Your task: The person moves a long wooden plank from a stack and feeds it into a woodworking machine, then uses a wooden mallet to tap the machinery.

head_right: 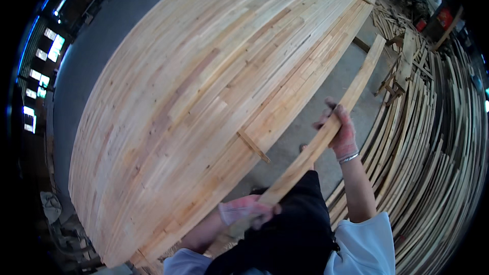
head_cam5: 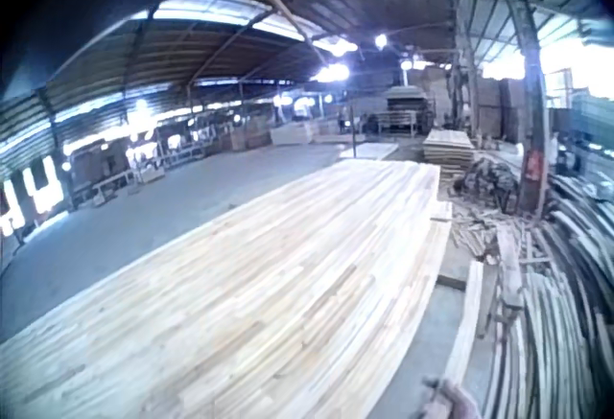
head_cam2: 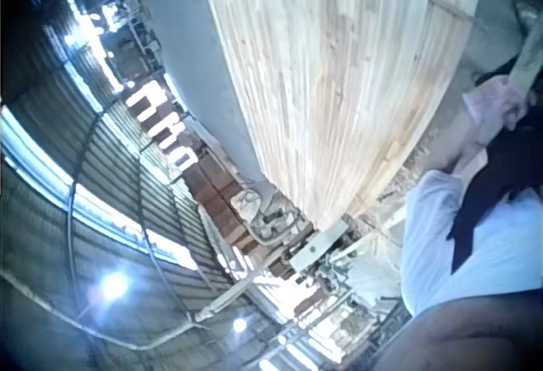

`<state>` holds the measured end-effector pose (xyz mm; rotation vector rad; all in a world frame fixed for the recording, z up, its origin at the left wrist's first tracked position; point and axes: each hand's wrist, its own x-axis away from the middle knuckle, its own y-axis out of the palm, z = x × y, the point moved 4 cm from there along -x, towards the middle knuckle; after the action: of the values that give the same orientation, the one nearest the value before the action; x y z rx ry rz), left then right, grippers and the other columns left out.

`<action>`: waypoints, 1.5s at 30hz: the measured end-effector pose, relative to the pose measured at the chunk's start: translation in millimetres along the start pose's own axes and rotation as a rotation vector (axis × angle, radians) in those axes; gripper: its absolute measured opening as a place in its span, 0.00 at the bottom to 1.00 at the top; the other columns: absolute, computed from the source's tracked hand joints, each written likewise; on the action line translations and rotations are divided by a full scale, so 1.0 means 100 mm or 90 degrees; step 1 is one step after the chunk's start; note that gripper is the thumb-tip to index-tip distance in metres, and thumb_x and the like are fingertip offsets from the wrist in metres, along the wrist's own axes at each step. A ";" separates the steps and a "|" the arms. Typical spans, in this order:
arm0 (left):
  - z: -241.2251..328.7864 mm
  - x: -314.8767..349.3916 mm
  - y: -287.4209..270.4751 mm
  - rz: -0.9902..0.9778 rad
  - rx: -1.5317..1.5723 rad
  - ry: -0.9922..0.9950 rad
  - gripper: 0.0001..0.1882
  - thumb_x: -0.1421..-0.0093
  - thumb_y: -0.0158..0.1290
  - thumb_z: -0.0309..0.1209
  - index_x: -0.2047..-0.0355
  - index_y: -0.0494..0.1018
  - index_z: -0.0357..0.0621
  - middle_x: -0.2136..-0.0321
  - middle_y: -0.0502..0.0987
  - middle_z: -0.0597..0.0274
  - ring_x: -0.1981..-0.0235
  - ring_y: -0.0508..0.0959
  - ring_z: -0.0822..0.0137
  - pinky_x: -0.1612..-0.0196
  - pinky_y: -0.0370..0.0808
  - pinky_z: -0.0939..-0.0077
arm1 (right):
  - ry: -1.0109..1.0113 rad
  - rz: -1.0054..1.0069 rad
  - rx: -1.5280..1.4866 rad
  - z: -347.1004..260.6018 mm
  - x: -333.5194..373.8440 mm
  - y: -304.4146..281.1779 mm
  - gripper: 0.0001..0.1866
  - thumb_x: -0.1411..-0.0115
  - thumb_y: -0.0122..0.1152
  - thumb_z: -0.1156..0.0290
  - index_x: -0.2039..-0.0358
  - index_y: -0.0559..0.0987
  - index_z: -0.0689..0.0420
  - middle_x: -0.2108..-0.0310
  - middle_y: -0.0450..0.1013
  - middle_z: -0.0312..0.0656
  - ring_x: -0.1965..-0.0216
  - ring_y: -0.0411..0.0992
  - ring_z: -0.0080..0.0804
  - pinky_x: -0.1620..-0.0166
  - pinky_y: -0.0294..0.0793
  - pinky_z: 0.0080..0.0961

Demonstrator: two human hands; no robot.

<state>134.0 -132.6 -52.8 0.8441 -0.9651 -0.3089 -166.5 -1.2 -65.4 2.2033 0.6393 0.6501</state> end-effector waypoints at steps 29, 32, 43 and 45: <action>-0.13 0.46 0.57 0.912 -0.644 0.414 0.28 0.47 0.55 0.51 0.52 0.72 0.47 0.56 0.76 0.55 0.50 0.72 0.49 0.44 0.66 0.52 | 0.443 -0.360 0.068 0.55 0.73 1.52 0.51 0.42 0.41 0.30 0.31 0.46 0.56 0.32 0.50 0.55 0.33 0.50 0.52 0.32 0.44 0.53; -0.12 0.90 0.88 1.086 -0.671 0.665 0.15 0.48 0.59 0.41 0.61 0.75 0.52 0.63 0.76 0.58 0.59 0.76 0.56 0.45 0.68 0.55 | 0.441 -0.546 -0.061 0.73 0.88 2.28 0.53 0.44 0.38 0.25 0.30 0.46 0.52 0.31 0.47 0.55 0.32 0.49 0.50 0.32 0.43 0.49; 0.63 1.18 1.54 1.167 -0.835 0.998 0.23 0.57 0.67 0.36 0.59 0.74 0.52 0.55 0.72 0.60 0.55 0.74 0.55 0.43 0.63 0.49 | 0.368 -0.632 -0.005 0.69 1.16 2.57 0.73 0.63 0.34 0.11 0.31 0.42 0.60 0.32 0.45 0.50 0.33 0.49 0.43 0.32 0.43 0.41; 0.69 1.11 1.51 1.181 -0.874 1.025 0.24 0.60 0.66 0.36 0.60 0.74 0.53 0.56 0.72 0.63 0.57 0.73 0.57 0.46 0.65 0.50 | 0.347 -0.644 0.019 0.66 1.13 2.52 0.74 0.64 0.35 0.11 0.31 0.39 0.60 0.30 0.41 0.49 0.30 0.44 0.42 0.31 0.42 0.41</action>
<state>120.5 -132.2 146.9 -1.1907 0.4223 1.1214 19.3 -117.0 115.3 1.3989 1.8570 0.6563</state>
